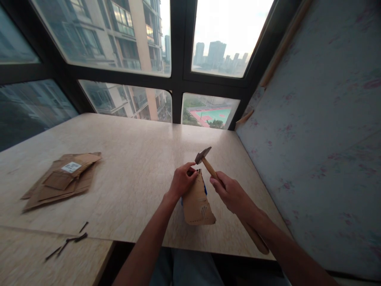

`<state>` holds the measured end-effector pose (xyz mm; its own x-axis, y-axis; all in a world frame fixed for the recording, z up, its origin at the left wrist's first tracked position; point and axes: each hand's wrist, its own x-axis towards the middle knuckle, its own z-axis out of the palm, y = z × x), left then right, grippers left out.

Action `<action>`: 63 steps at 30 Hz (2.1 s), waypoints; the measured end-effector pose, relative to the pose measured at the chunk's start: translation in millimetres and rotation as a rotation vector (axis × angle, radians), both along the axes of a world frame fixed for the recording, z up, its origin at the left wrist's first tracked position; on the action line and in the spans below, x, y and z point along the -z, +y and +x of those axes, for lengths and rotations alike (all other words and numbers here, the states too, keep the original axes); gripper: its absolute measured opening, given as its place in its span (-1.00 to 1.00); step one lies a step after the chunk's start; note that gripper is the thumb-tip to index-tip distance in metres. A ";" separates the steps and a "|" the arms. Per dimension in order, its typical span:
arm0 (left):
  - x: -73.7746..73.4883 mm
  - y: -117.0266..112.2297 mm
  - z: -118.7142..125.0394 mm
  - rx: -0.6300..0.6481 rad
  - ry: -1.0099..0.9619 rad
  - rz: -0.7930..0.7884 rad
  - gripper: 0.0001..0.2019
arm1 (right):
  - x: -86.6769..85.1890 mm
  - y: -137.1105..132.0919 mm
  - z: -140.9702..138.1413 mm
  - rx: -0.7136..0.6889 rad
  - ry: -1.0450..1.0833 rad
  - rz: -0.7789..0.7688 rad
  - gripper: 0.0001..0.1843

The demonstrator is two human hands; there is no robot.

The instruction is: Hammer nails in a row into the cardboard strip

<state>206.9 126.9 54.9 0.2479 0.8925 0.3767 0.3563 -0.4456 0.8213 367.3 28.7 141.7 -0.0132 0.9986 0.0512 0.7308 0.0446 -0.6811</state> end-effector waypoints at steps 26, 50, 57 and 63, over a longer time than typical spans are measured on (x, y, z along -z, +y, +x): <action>0.4 2.5 -2.1 0.043 0.078 0.092 -0.86 | 15.2 -5.9 8.9 0.056 0.230 -0.092 -0.74; 0.4 3.5 -3.1 0.066 0.062 0.093 -0.87 | 1.0 4.5 5.0 -0.041 -0.060 -0.144 -0.78; 0.4 2.5 -3.0 0.069 0.047 0.079 -0.86 | 7.1 2.3 6.9 -0.032 -0.005 -0.089 -0.77; -0.1 2.3 -2.6 0.063 0.051 0.076 -0.87 | 5.9 4.9 8.5 -0.038 0.021 -0.114 -0.77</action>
<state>204.3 129.2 55.0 0.3234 0.8439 0.4280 0.3660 -0.5287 0.7659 375.8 33.5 135.8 -0.0512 0.9968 -0.0619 0.7153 -0.0066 -0.6988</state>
